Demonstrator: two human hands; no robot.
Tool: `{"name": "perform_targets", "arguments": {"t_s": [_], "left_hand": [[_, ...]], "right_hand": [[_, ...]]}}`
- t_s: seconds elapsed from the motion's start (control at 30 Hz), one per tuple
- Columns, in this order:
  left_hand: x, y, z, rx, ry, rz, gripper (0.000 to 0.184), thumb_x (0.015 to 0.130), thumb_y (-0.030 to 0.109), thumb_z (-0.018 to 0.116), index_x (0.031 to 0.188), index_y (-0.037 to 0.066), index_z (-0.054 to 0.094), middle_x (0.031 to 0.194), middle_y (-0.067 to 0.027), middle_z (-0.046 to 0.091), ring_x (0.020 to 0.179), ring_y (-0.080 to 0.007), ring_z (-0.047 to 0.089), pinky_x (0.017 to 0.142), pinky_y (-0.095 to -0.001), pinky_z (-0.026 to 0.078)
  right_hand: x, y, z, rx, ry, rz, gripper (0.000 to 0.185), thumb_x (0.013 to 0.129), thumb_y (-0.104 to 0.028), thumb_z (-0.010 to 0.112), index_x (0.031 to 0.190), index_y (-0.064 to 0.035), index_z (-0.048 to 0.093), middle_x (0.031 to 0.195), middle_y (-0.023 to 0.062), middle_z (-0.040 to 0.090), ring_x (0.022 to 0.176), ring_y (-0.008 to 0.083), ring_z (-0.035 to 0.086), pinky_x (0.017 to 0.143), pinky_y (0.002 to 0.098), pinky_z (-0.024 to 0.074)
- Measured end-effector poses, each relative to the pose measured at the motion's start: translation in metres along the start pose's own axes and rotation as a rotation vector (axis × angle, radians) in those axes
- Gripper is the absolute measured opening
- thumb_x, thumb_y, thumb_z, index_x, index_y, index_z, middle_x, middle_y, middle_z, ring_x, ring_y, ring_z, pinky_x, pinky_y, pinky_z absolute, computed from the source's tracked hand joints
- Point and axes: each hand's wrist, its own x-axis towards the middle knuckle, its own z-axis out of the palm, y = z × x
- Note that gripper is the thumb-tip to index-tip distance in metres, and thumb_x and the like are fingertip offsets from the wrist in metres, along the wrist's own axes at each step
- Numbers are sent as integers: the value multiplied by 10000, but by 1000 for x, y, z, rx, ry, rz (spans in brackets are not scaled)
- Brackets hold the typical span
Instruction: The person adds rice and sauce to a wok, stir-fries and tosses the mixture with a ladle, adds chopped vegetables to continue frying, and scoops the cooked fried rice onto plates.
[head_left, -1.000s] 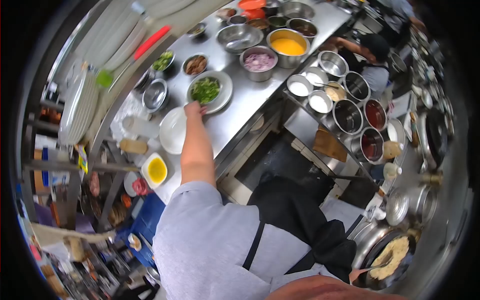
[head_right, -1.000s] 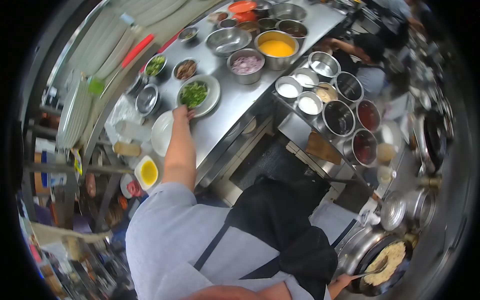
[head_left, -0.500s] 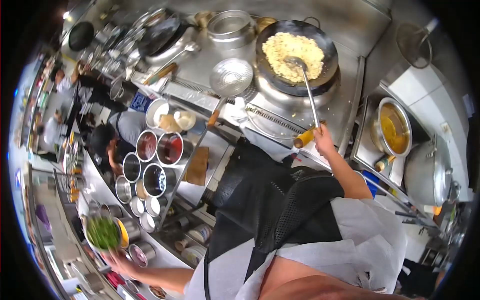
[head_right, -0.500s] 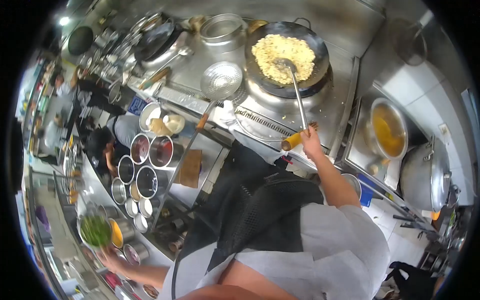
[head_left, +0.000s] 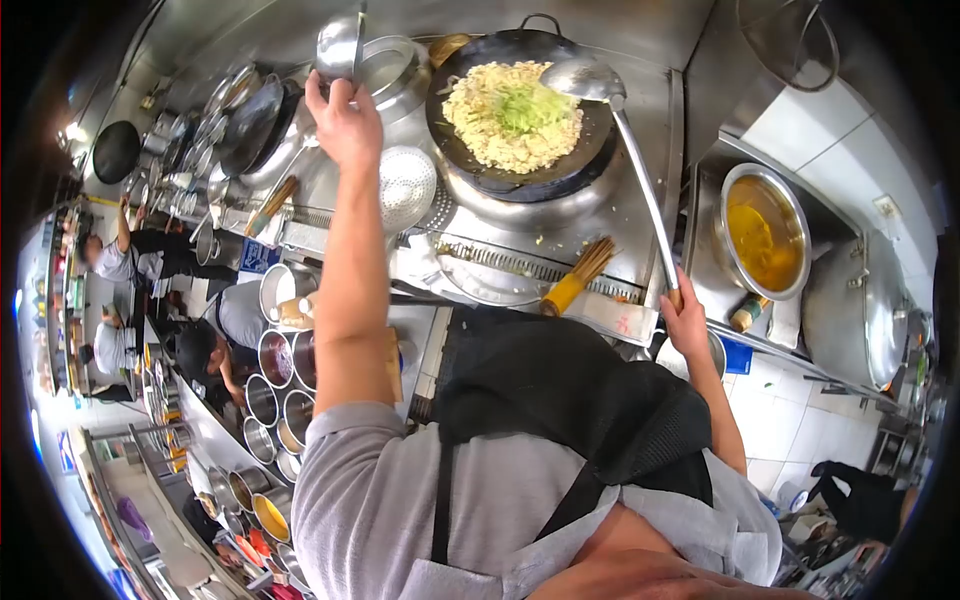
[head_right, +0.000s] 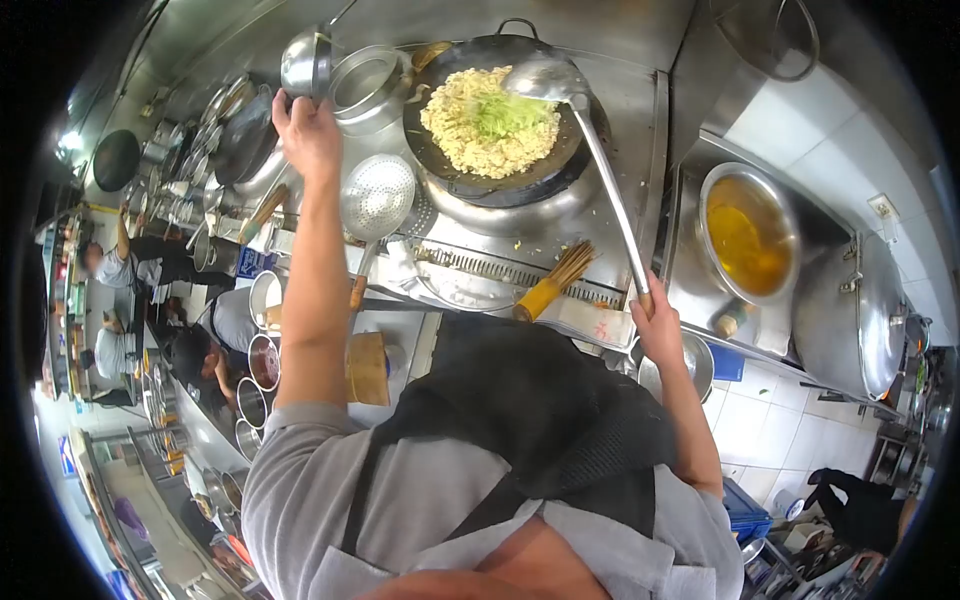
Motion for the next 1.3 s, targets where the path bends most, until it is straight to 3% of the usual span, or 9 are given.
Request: {"name": "perform_targets", "arguments": {"t_s": [0.17,0.33,0.53,0.67,0.77,0.83,0.97,1.2,1.3], "left_hand": [[-77,50,49,-148,-572,246,86,786,116,647,859,133,604,1411,-119,467,968,-371,641,757,-477,542],[-109,-31,72,-351,-557,-19,128,785,69,638,876,-3,584,1090,-258,606,1072,-460,538,929,-478,456],[-197,-199,22,-308,-852,-544,390,852,231,612,1039,-107,560,946,-216,623,814,-315,562,803,-416,481],[-202,-175,-7,-492,-923,-222,182,850,64,555,780,-42,425,717,-144,455,676,-254,379,672,-445,395],[-200,-128,8,-909,-1178,-364,326,840,28,556,1148,-55,491,902,-198,604,847,-302,596,805,-396,463],[-187,-89,23,-680,-1312,73,550,803,46,577,1324,-31,415,1038,-251,637,987,-358,638,867,-398,479],[-243,-110,128,-422,-1749,68,606,747,104,612,1325,40,444,1069,-293,638,993,-434,627,900,-459,466],[-197,-39,30,-497,-1440,184,631,811,7,557,1408,114,384,1161,-271,624,1091,-424,607,928,-456,461],[-190,-51,37,-603,-1298,80,629,826,-12,536,1420,117,372,1212,-265,608,1123,-409,601,929,-460,466]], "right_hand": [[11,-18,17,9,-13,-101,596,897,-157,617,1444,-113,385,1352,226,525,1208,432,524,995,414,435],[37,-16,32,-8,-35,-13,596,898,-207,610,1442,-112,386,1313,231,552,1184,417,543,990,430,436],[30,9,78,-237,-3,-75,585,928,-350,528,1464,-207,342,1061,191,665,878,386,654,778,481,508],[-1,-71,72,-172,0,14,596,926,-329,524,1473,-229,311,945,196,676,836,407,650,766,505,505],[-3,-82,86,-174,34,27,588,917,-291,524,1465,-220,322,920,192,677,826,398,652,766,508,503],[0,-72,93,-196,72,137,579,915,-275,522,1457,-210,333,887,185,679,809,400,651,759,502,508],[-2,-64,106,-149,119,-16,584,919,-281,533,1457,-177,330,916,169,680,783,410,651,741,482,514],[-10,-92,70,1347,-614,0,820,939,-190,618,1545,-201,65,786,29,480,533,75,457,439,215,360],[16,-83,59,956,-467,33,655,919,-151,582,1484,-159,251,787,32,495,494,87,454,436,225,377]]}}
